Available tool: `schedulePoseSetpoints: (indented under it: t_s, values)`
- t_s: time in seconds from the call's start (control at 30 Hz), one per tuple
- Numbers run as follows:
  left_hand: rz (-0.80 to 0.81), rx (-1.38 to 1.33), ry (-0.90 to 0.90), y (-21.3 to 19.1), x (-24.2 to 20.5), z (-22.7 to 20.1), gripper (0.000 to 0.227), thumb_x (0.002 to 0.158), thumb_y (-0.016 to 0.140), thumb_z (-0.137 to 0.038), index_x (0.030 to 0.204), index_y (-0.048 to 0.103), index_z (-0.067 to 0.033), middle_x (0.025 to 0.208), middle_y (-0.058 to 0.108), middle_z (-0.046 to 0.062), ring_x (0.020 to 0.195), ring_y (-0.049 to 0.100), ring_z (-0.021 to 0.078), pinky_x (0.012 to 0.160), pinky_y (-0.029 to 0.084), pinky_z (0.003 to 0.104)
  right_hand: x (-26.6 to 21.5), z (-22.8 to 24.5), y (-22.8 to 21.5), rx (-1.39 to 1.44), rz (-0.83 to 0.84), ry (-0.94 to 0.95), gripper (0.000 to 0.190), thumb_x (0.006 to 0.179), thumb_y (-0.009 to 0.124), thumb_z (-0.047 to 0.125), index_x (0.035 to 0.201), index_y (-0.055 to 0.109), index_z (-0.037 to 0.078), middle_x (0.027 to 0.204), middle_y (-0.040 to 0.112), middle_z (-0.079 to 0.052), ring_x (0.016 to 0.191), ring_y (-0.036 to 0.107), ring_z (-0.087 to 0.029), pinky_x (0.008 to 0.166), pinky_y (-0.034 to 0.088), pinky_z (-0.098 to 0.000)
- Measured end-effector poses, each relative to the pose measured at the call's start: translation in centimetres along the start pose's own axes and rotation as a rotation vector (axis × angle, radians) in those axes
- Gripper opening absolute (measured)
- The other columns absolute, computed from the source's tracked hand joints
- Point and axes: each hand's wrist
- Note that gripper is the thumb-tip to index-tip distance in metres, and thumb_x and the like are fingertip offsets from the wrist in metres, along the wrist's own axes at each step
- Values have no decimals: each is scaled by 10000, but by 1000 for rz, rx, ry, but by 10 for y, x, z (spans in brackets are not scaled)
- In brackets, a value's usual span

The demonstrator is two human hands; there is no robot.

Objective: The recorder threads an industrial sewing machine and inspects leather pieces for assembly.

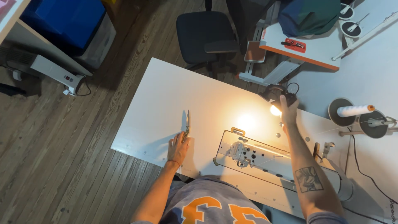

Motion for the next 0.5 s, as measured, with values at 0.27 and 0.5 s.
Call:
schedulePoseSetpoints:
  t_s: [0.27, 0.5]
  values:
    - [-64, -18, -119, 1, 1, 46, 304, 917, 665, -203, 1221, 664, -190, 1459, 493, 76, 1315, 484, 297, 1006, 447, 498, 0, -23, -7, -181, -52, -66, 962, 989, 603, 606, 1628, 107, 86, 1384, 559, -247, 1233, 586, -320, 1034, 472, -418]
    - [-338, -85, -219, 14, -3, 111, 230, 882, 634, -95, 1094, 708, -148, 1374, 588, 62, 1268, 546, 316, 972, 498, 481, -20, -8, -36, 101, -127, -135, 993, 1016, 716, 449, 1648, 62, 51, 1477, 528, -225, 1412, 467, -296, 1178, 327, -429]
Point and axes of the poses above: each hand's wrist, its own x-axis towards the middle knuckle, its own y-axis out of the palm, z = x × y
